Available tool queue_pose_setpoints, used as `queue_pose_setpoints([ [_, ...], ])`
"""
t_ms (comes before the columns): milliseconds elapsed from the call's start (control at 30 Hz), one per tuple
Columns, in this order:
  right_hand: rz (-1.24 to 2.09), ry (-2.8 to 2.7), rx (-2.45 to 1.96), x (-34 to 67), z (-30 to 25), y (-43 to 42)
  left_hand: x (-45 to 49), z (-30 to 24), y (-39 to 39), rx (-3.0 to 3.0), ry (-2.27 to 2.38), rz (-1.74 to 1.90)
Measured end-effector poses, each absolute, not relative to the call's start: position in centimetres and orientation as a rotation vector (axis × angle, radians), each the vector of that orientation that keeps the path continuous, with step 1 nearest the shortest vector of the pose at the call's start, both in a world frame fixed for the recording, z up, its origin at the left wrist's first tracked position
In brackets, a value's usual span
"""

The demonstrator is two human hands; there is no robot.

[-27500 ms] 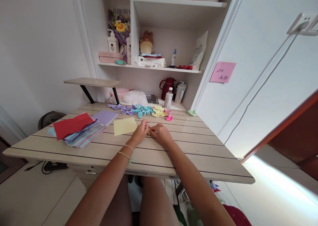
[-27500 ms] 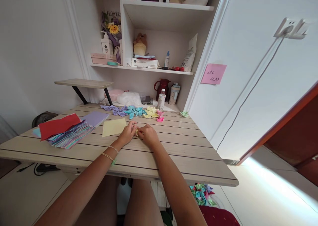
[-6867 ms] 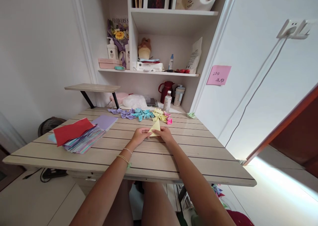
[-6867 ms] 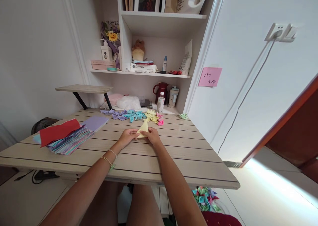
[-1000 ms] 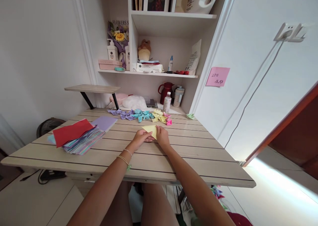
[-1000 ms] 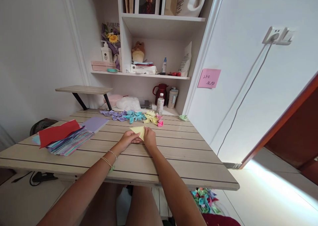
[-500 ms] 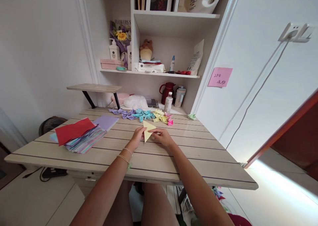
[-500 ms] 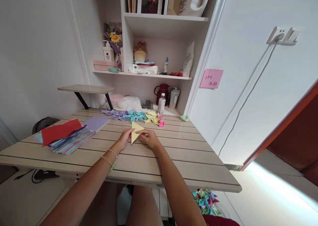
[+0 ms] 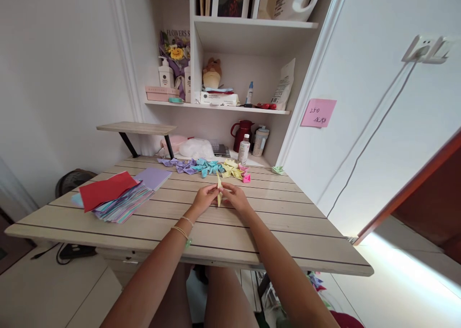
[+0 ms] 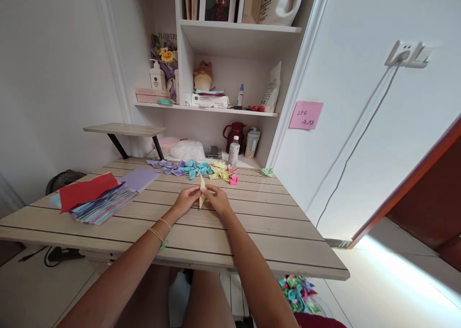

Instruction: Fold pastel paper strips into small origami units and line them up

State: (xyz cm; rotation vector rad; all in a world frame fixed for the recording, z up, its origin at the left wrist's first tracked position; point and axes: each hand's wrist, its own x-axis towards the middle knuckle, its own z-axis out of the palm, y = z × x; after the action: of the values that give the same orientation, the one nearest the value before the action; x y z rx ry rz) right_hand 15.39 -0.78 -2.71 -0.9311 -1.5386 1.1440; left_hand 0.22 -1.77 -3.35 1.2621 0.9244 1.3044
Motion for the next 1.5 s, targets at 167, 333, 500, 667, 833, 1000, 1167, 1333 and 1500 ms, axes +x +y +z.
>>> queue_pose_setpoints([
  [167, 1.312, -1.359, -0.845, 15.2, -2.3, -1.1, 0.3, -3.2, -2.0, 1.277, 0.884, 1.318],
  [333, 1.267, -1.357, -0.875, 15.3, -2.3, -1.0, 0.3, -3.1, -2.2, 1.23, 0.86, 1.297],
  [500, 1.341, -1.344, -0.818, 15.4, -2.1, -1.2, 0.3, -3.0, -2.3, 1.212, 0.881, 1.297],
  [667, 1.32, -1.36, -0.845, 15.5, -2.0, -1.2, 0.4, -2.9, -2.1, 1.199, 0.898, 1.322],
  [833, 1.134, -1.493, -0.949, 15.5, -2.4, -0.8, 0.4, -2.8, -2.5, 1.407, 0.993, 1.345],
  [1000, 0.79, -1.564, -1.093, 14.4, -3.2, -0.7, 1.0, -2.6, -3.6, 1.98, 1.241, 1.348],
  [1167, 0.608, -1.625, -1.098, 13.5, -3.3, -1.3, 1.7, -2.6, -3.9, 2.056, 1.543, 1.299],
  [1333, 0.473, -1.789, -1.105, 12.7, -2.9, -2.2, 1.2, -2.6, -3.5, 1.977, 1.807, 1.266],
  [1500, 0.389, -1.599, -1.236, 13.0, -3.0, -2.0, 1.5, -2.6, -3.7, 1.99, 1.544, 1.353],
])
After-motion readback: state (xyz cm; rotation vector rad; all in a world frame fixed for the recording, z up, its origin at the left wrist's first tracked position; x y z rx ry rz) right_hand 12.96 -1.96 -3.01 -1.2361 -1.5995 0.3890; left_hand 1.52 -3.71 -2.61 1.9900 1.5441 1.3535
